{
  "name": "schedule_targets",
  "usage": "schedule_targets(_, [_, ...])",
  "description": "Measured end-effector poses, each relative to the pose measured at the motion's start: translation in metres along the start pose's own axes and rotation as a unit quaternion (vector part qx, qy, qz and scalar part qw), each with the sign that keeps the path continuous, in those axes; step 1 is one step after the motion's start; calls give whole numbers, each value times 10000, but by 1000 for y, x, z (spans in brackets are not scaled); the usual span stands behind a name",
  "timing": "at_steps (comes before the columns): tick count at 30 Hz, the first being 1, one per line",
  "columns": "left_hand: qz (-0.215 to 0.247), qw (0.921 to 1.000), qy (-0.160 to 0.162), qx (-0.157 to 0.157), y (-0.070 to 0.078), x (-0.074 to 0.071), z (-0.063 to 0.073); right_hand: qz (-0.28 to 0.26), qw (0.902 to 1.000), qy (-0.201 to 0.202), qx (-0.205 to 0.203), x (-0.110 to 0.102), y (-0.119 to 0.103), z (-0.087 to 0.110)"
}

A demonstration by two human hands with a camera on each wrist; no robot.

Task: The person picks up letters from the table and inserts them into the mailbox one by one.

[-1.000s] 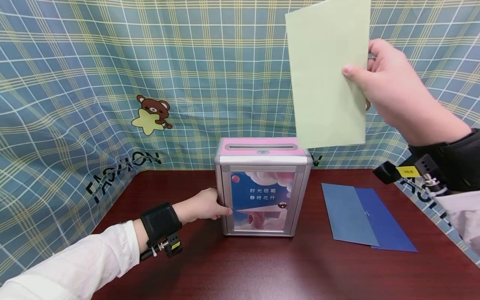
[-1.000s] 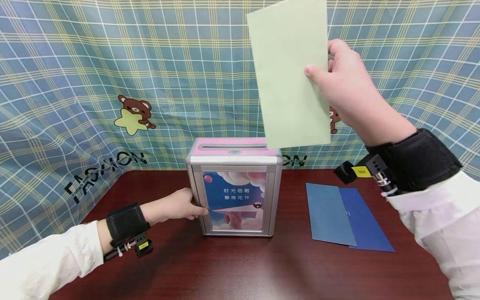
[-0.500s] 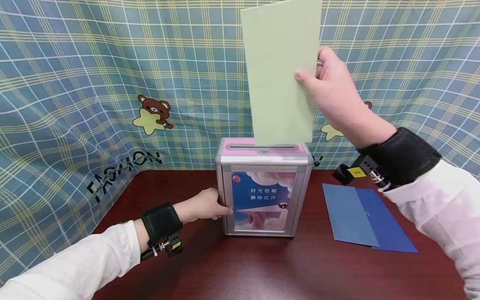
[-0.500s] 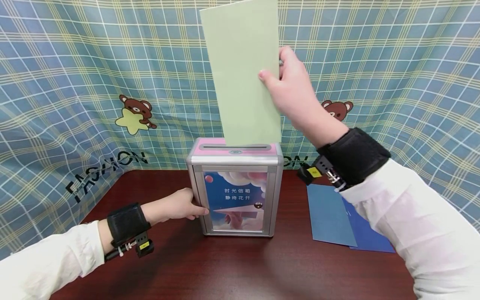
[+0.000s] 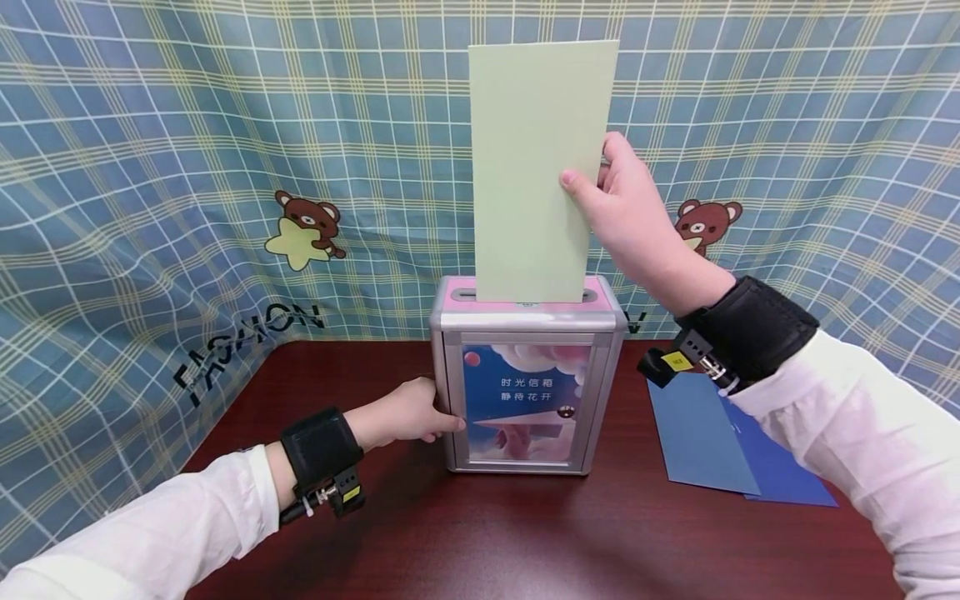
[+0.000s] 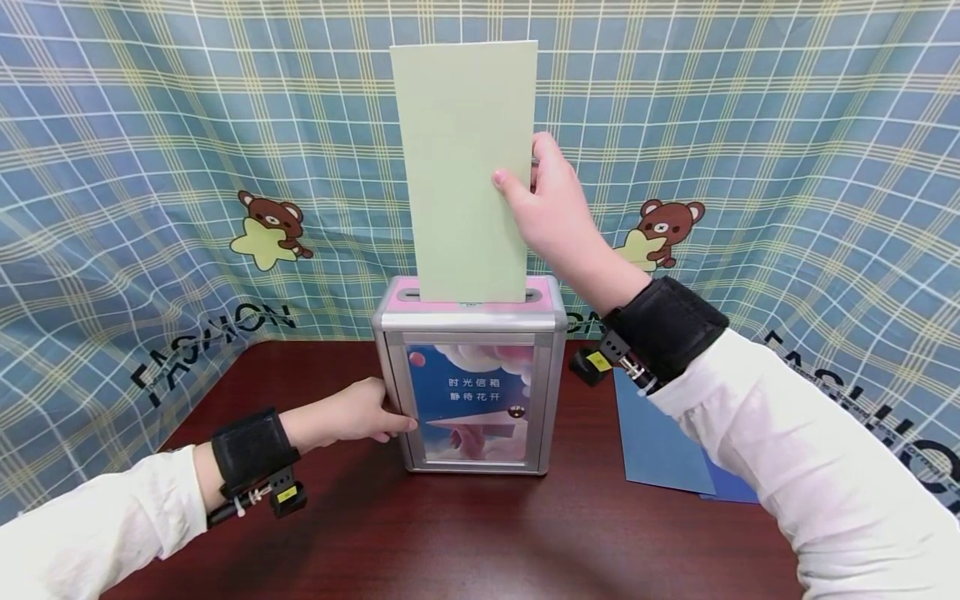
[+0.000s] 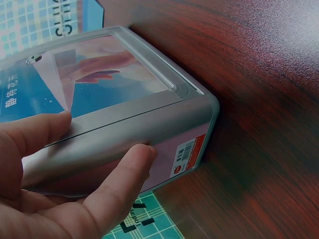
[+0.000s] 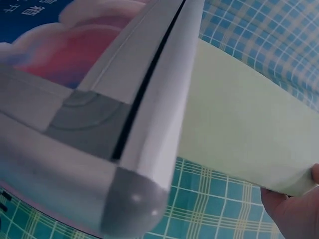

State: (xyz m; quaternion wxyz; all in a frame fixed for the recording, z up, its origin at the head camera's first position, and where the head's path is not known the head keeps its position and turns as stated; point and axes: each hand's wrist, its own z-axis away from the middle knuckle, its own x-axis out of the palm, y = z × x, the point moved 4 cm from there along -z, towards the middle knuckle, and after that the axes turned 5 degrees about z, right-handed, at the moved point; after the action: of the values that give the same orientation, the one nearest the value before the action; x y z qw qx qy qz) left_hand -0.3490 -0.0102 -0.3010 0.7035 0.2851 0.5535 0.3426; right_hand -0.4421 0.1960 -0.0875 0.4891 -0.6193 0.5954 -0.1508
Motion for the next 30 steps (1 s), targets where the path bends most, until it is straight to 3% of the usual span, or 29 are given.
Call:
schedule_targets(9, [47, 10000, -27, 48, -2, -1, 2, -217, 9997, 67, -7, 1, -5, -1])
schedule_targets(20, [162, 9997, -169, 73, -3, -4, 3, 104, 9999, -27, 73, 10, 10, 4])
schedule_targets(25, [272, 9973, -422, 534, 23, -29, 3, 283, 9993, -187, 163, 11, 20, 11])
schedule_targets(27, [70, 9960, -551, 705, 41, -44, 5, 425, 9986, -255, 195, 11, 24, 13])
schedule_targets(30, [-599, 9939, -587, 720, 71, -69, 10, 513, 9976, -401, 249, 11, 29, 16])
